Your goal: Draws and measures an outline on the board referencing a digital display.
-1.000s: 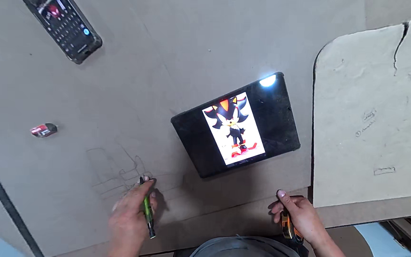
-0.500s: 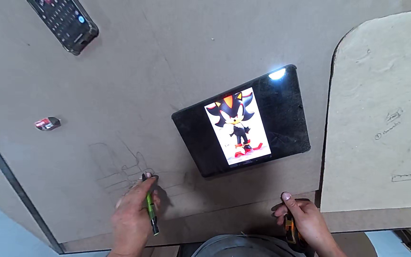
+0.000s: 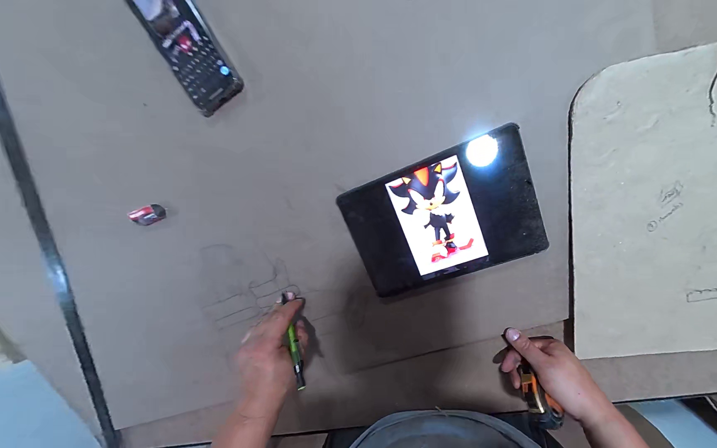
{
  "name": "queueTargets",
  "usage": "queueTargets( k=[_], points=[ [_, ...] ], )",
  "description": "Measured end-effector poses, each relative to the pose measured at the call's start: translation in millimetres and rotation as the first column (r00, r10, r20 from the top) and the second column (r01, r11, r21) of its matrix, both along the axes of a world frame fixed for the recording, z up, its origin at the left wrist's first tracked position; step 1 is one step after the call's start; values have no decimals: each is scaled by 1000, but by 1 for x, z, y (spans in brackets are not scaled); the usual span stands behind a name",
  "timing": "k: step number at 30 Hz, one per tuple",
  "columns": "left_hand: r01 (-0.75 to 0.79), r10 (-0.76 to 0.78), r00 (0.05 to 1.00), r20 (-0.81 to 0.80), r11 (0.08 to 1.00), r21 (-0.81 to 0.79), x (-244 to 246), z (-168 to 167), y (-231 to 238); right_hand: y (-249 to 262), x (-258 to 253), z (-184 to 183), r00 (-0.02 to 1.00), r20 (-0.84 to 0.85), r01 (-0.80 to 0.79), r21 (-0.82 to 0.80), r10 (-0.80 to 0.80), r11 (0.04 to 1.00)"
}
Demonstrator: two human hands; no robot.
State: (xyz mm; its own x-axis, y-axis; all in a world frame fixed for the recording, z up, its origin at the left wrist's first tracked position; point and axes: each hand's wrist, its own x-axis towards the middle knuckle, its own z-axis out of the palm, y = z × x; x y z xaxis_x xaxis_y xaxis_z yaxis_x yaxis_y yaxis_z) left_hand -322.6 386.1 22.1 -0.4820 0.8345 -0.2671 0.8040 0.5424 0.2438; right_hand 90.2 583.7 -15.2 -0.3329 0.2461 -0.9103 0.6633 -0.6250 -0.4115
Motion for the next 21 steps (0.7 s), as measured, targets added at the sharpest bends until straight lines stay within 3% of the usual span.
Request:
queueTargets(
  k=[4, 7, 11, 14, 16, 18, 21],
  points=[
    [29, -31, 998, 49, 999, 42, -4, 3, -7, -6, -2, 16, 976, -213, 21, -119, -46, 993],
    [46, -69, 983, 168, 990, 137, -26, 15, -18, -13, -51, 31, 840, -519, 26, -255, -159, 967],
    [-32, -99, 886, 454, 962, 272, -86, 16, -57, -24, -186, 34, 582, -771, 88, -255, -258, 963],
    [-104, -102, 806, 584, 945, 309, -150, 8, -62, -12, -310, 28, 401, -884, 348, -97, -242, 933],
    [-100, -123, 777, 618, 945, 313, -189, 4, -46, 8, -385, 16, 303, -918, 583, -33, -255, 812],
    [-76, -161, 721, 674, 948, 308, -223, 3, -18, 31, -442, -7, 229, -948, 782, 44, -220, 622],
    [66, -328, 576, 749, 932, 357, -263, -10, 36, 53, -473, -26, 315, -948, 907, 286, -44, 310]
  ],
)
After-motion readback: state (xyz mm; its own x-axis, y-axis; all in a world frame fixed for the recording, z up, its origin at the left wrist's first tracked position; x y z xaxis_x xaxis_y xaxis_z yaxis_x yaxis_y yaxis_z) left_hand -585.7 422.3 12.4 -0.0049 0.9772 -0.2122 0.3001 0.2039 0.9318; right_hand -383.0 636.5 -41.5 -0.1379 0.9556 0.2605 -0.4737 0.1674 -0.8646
